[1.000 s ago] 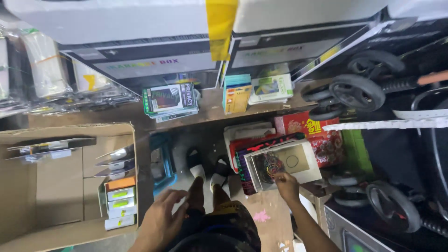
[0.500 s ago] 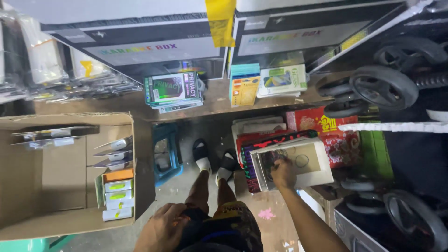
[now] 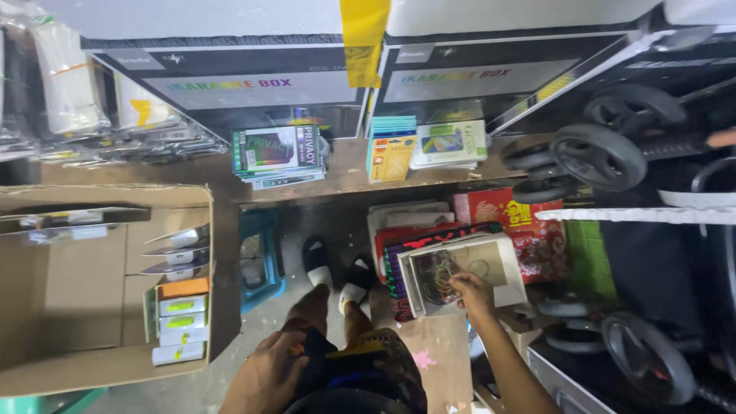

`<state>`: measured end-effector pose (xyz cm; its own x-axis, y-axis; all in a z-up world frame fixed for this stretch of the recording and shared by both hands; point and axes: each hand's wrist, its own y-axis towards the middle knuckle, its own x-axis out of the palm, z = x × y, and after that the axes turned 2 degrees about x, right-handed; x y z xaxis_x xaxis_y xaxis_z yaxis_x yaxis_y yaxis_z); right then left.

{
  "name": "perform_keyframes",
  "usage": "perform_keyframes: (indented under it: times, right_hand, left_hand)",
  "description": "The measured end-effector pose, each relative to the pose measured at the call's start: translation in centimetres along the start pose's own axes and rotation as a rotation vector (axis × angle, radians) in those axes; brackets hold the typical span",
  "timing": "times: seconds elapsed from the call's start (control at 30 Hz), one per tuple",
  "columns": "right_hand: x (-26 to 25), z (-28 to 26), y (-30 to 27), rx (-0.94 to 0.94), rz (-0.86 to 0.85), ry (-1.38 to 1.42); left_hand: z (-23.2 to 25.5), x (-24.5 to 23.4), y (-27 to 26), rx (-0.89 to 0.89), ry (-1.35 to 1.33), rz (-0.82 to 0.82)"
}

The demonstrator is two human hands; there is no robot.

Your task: Organizing various electronic accessories like chargers, cables, and screen protectors into a cardboard box.

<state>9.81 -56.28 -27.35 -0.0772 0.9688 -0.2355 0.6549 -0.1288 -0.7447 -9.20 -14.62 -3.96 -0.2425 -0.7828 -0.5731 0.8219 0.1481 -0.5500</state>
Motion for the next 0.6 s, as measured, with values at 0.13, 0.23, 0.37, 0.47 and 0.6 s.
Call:
perform_keyframes:
  times: [0.13,0.23,0.37,0.47,0.6]
  right_hand:
    - [-1.9,-1.3,-1.6,0.004,-0.057,0.133]
    - [-2.4,-2.4,-2.8,0.006,-0.082,0.258]
    - [-2.8,-2.4,-3.0,0.053,-0.133,0.41]
    - [-2.7,-2.0,-2.9,0.059,-0.186,0.459]
    - [-1.9,-2.5,-3.4,0.046,-0.246,0.476]
  left_hand:
    - [1.4,-0.1,0.5,0.073,-0.031,-0.003]
    - [2.2,0.0,0.9,0.087,-0.006,-0.012]
    - [2.7,-0.1,1.1,0.115,0.012,0.001]
    - [2.1,0.0,1.1,0.155,0.025,0.022]
    - [2.8,-0.3,1.2,0.163,0.049,-0.003]
